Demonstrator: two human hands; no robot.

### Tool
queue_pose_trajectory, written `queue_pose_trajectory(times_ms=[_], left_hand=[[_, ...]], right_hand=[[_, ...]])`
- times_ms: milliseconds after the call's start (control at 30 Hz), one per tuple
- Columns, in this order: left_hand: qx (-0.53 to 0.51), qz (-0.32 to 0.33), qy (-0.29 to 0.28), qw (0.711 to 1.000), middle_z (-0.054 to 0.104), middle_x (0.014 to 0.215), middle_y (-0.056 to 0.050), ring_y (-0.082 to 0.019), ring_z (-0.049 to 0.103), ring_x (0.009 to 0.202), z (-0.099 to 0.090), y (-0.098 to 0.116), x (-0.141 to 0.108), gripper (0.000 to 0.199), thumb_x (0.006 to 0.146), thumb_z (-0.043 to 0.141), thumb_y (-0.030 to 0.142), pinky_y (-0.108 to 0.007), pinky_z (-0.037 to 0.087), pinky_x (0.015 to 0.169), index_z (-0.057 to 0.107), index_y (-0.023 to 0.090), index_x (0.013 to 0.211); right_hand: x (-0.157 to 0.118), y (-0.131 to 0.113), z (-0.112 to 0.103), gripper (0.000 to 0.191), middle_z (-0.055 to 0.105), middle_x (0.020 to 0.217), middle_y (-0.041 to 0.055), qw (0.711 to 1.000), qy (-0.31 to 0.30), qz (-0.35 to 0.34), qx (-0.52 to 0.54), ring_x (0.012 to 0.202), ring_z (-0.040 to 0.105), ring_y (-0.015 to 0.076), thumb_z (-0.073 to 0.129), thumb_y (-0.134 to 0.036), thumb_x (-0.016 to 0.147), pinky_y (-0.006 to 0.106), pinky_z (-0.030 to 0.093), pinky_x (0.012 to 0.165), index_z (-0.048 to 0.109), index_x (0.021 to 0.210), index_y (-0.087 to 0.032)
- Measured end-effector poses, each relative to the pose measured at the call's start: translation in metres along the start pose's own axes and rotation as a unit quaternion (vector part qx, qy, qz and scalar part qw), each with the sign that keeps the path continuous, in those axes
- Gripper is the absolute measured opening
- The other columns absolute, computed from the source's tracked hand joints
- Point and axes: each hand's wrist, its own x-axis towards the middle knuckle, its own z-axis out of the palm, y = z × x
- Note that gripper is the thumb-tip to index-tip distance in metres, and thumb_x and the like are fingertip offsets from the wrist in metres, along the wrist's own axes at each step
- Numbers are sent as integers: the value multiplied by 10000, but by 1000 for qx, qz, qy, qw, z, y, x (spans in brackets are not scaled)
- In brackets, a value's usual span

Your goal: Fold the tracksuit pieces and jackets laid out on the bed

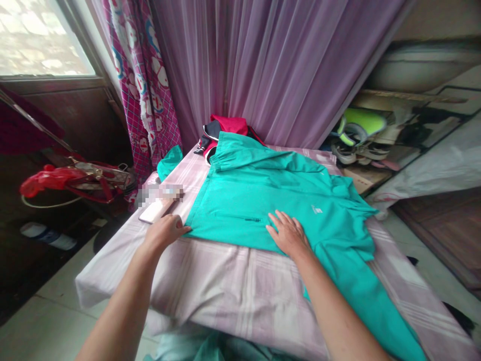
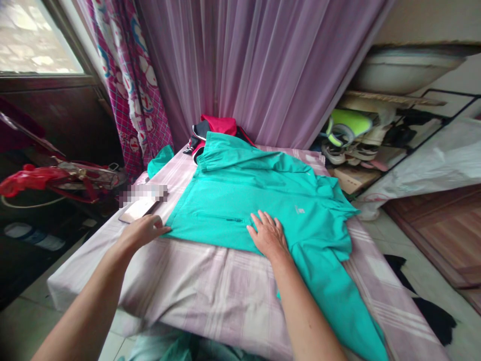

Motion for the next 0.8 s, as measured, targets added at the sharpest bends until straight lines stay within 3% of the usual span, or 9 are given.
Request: queue_pose_trajectory(times_ms=[67,167,267,333,400,467,667,800], left_hand=[[12,0,61,998,716,1013,-94,-259,663,943,2,13,-5,385,875,505,546,-313,477,741,699,221,946],[-2,77,141,987,675,1238,-111,-262,620,1131,13,51,-7,421,954,406,459,-374,466,956,659,209,1180],[-22,182,141,973,538,1465,-81,-273,464,1361,27,102,2,471,979,373,450,-461,345,1134,575,238,1348],[-18,196,128,972,443,1542,-79,-283,353,1443,36,129,13,531,987,338,472,-504,271,1180,494,232,1435],[-13,173,111,979,382,1574,-102,-296,294,1473,44,141,22,586,990,307,496,-536,228,1194,438,200,1478],[-9,139,93,986,359,1582,-115,-302,282,1478,50,137,28,619,991,282,514,-553,219,1193,407,181,1498],[21,107,87,990,355,1586,-108,-289,298,1473,54,89,26,641,991,267,529,-525,230,1195,370,177,1516],[38,96,79,992,353,1586,-115,-293,294,1474,49,80,25,637,991,278,524,-529,219,1197,372,174,1514]], right_hand=[[0,0,0,483,469,1514,105,1000,2,0,1,1383,417,269,393,-419,990,484,311,1114,527,1422,-252],[0,1,3,479,485,1503,97,1000,14,-2,-3,1372,427,261,384,-422,989,475,316,1109,535,1414,-260],[0,2,7,477,499,1493,91,1000,27,-3,-7,1361,438,259,374,-429,987,475,325,1101,545,1403,-272],[0,2,8,476,502,1490,91,1000,28,-4,-10,1360,439,260,370,-431,988,475,328,1100,549,1400,-272],[1,2,7,478,498,1493,93,1000,26,-7,-12,1365,435,259,368,-428,991,474,325,1103,544,1405,-267],[1,2,7,482,489,1500,97,1000,20,-7,-10,1370,431,261,369,-423,993,478,323,1107,533,1415,-259],[1,2,4,483,484,1504,98,1000,14,-9,-1,1370,428,273,380,-424,988,487,326,1105,535,1415,-260],[0,1,3,482,480,1506,98,1000,13,-6,1,1372,426,271,383,-423,990,484,323,1106,532,1419,-261]])
